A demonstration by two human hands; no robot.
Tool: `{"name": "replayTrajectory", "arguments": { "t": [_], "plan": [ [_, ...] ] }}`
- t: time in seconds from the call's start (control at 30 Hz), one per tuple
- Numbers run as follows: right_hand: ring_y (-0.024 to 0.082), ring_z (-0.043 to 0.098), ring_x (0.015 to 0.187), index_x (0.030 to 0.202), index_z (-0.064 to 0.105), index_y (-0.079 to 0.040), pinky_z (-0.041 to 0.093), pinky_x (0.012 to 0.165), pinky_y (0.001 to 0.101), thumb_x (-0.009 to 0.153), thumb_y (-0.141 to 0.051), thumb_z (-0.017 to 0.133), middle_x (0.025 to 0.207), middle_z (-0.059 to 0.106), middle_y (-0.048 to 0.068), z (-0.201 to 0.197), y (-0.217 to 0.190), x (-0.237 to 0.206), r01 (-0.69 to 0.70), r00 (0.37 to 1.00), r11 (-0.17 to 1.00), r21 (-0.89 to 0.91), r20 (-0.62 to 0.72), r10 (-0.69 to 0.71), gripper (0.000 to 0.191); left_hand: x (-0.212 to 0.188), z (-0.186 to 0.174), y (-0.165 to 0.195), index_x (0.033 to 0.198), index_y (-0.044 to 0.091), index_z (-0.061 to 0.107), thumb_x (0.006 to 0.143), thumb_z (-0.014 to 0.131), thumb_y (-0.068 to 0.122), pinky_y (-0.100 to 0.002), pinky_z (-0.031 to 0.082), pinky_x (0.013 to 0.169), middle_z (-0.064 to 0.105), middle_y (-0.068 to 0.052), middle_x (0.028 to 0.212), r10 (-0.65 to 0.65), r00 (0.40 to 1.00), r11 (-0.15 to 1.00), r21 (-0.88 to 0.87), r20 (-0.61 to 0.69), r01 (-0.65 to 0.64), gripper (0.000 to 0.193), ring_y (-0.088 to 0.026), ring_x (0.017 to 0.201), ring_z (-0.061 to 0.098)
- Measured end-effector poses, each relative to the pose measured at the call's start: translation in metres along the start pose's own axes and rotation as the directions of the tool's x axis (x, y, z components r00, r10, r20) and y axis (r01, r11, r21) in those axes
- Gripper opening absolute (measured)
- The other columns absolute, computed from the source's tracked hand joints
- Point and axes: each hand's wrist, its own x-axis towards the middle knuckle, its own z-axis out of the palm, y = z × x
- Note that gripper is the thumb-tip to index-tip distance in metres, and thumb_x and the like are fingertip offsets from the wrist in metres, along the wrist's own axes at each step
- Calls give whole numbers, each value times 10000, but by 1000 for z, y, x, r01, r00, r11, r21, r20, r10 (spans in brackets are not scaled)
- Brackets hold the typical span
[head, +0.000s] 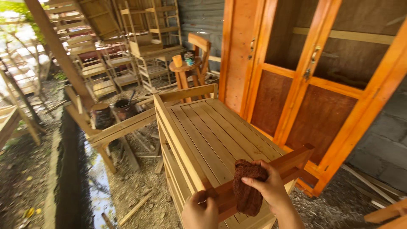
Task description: The person wipes the edges and surfaces of a wooden table with a cloth. They move around the table to reach different sides, rubbing the frame and tabletop continuously.
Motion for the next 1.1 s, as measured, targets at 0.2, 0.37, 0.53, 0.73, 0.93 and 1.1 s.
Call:
{"name": "replayTrajectory", "arguments": {
  "t": [0.2, 0.37, 0.53, 0.73, 0.93, 1.1],
  "plan": [
    [185, 699, 935, 1110, 653, -37, 557, 837, 349, 729, -54, 820, 997, 737, 77, -23, -30, 2, 115, 984, 993, 1, -136, -113, 416, -22, 34, 73, 1016, 97, 810, 780, 687, 168, -373, 585, 841, 763, -97, 1004, 262, 948, 964, -107, 180, -245, 276, -267, 892, 767],
    [175, 696, 927, 1118, 637, -52, 554, 820, 340, 755, -117, 815, 998, 725, 62, -50, -66, 5, 155, 956, 982, -103, -235, -176, 410, -15, 69, 115, 1022, 114, 814, 835, 632, 185, -377, 608, 830, 792, -134, 940, 359, 841, 933, -171, 405, -316, 270, -289, 871, 784],
    [175, 711, 884, 1104, 626, -78, 571, 794, 336, 730, -159, 836, 985, 749, 70, -62, -85, 18, 63, 943, 954, -294, -297, -154, 437, 0, 111, 144, 1025, 115, 806, 803, 601, 108, -405, 587, 828, 772, -154, 920, 525, 705, 847, -210, 477, -489, 303, -322, 888, 754],
    [155, 723, 882, 1045, 650, -65, 563, 804, 316, 745, -176, 838, 961, 758, 58, -100, -96, 44, 42, 865, 869, -494, -418, -279, 371, 14, 147, 156, 1143, 186, 775, 858, 573, 90, -377, 552, 929, 745, -76, 1153, 587, 646, 792, -181, 487, -583, 362, -267, 1094, 693],
    [182, 712, 889, 1050, 662, -53, 556, 803, 336, 733, -150, 836, 962, 751, 77, -138, -100, 53, 47, 827, 887, -459, -481, -293, 375, 48, 178, 176, 1491, 260, 422, 765, 641, -23, -536, 224, 1177, 314, 14, 1606, 756, 344, 399, 25, 558, -917, 809, -254, 1498, 246],
    [197, 725, 981, 1131, 651, -103, 543, 893, 333, 697, -118, 857, 1053, 758, 75, -161, -109, 48, -33, 771, 922, -386, -597, -223, 480, 75, 206, 203, 1521, 255, 293, 738, 712, -32, -625, 76, 1214, 232, 5, 1635, 691, 132, 162, 25, 711, -986, 933, -255, 1548, 113]
  ]
}}
